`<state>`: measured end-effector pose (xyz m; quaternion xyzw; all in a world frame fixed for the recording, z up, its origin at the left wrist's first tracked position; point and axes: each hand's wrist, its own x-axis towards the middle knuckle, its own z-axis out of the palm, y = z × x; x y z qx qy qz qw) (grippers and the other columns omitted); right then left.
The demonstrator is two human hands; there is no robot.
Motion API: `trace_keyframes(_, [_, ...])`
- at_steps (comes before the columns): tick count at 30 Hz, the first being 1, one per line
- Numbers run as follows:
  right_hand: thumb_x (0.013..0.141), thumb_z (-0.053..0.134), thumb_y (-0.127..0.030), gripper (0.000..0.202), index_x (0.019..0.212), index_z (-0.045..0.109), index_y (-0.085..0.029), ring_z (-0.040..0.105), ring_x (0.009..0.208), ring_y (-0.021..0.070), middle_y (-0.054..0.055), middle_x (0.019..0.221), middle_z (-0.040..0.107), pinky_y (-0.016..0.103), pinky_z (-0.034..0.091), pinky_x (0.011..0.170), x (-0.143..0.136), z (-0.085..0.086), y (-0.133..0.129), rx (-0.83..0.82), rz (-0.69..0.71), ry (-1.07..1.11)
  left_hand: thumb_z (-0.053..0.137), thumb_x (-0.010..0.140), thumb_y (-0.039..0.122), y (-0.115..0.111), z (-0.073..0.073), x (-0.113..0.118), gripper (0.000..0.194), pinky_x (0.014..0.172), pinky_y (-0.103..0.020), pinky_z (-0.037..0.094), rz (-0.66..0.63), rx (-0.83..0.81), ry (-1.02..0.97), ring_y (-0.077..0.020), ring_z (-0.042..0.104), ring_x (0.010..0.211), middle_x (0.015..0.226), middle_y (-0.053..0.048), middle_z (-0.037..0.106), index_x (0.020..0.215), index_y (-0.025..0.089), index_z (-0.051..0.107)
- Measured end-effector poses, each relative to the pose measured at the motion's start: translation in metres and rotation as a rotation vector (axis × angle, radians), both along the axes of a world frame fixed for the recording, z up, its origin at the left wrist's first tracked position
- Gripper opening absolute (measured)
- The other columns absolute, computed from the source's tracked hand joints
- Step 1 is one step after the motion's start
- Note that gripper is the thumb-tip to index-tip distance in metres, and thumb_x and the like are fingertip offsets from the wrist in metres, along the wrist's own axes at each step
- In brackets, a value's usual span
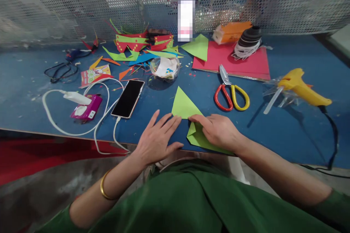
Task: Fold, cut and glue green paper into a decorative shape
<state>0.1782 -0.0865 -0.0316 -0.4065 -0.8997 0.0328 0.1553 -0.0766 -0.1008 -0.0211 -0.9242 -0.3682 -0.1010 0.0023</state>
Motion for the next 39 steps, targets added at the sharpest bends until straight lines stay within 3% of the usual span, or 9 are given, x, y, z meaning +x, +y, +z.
trace_keyframes(5, [0.086,0.041,-0.005,0.044,0.123,0.062,-0.016,0.064,0.065,0.0148,0.004,0.080,0.075,0.026,0.041,0.061,0.001,-0.001,0.001,-0.043,-0.011,0.016,0.044,0.095,0.065,0.001,0.003,-0.005,0.078,0.122,-0.062,0.016,-0.008,-0.014,0.038,-0.0341,0.034,0.147,0.152,-0.013,0.049,0.154,0.015,0.035])
trace_keyframes(9, [0.088,0.043,-0.007,0.040,0.121,0.063,-0.015,0.064,0.060,0.0144,0.005,0.080,0.076,0.026,0.042,0.060,0.000,-0.002,0.001,0.001,-0.002,-0.001,0.039,0.094,0.068,0.005,0.000,0.009,0.080,0.122,-0.060,0.019,-0.026,-0.034,0.049,-0.0330,0.040,0.144,0.153,-0.013,0.048,0.151,0.012,0.041])
trace_keyframes(17, [0.086,0.038,-0.004,0.048,0.133,0.049,-0.014,0.073,0.083,0.0143,0.006,0.118,0.075,0.026,0.054,0.073,0.011,0.001,0.003,-0.083,-0.067,0.243,0.041,0.095,0.066,0.006,-0.001,0.011,0.076,0.121,-0.063,0.019,-0.009,-0.041,0.031,-0.0356,0.037,0.145,0.153,-0.011,0.049,0.150,0.013,0.044])
trace_keyframes(19, [0.087,0.039,-0.005,0.047,0.130,0.052,-0.015,0.073,0.077,0.0151,0.006,0.112,0.077,0.026,0.053,0.069,0.012,0.001,0.003,-0.027,-0.031,0.191,0.041,0.095,0.067,0.005,-0.001,0.011,0.076,0.122,-0.064,0.016,-0.005,-0.040,0.032,-0.0358,0.036,0.145,0.154,-0.010,0.048,0.150,0.015,0.043])
trace_keyframes(24, [0.088,0.041,-0.010,0.040,0.121,0.062,-0.019,0.064,0.056,0.0163,0.002,0.072,0.075,0.027,0.041,0.056,0.007,-0.001,0.002,0.091,0.033,-0.028,0.039,0.094,0.069,0.004,-0.001,0.013,0.075,0.122,-0.065,0.009,0.006,-0.065,0.050,-0.0365,0.033,0.147,0.156,-0.008,0.045,0.152,0.022,0.042])
trace_keyframes(30, [0.090,0.041,-0.011,0.039,0.120,0.063,-0.019,0.068,0.065,0.0174,0.005,0.088,0.078,0.028,0.043,0.061,0.005,0.001,0.002,0.000,0.015,-0.053,0.039,0.094,0.069,0.005,0.000,0.016,0.075,0.124,-0.062,0.006,0.011,-0.074,0.015,-0.0358,0.035,0.146,0.153,-0.009,0.049,0.148,0.018,0.047])
trace_keyframes(39, [0.090,0.040,-0.012,0.041,0.122,0.064,-0.020,0.068,0.070,0.0193,0.006,0.089,0.078,0.030,0.046,0.066,0.005,-0.001,0.002,-0.081,-0.028,-0.033,0.042,0.097,0.062,-0.008,-0.001,0.003,0.073,0.124,-0.060,0.007,0.101,0.015,-0.030,-0.0373,0.030,0.149,0.150,-0.012,0.052,0.146,0.009,0.048])
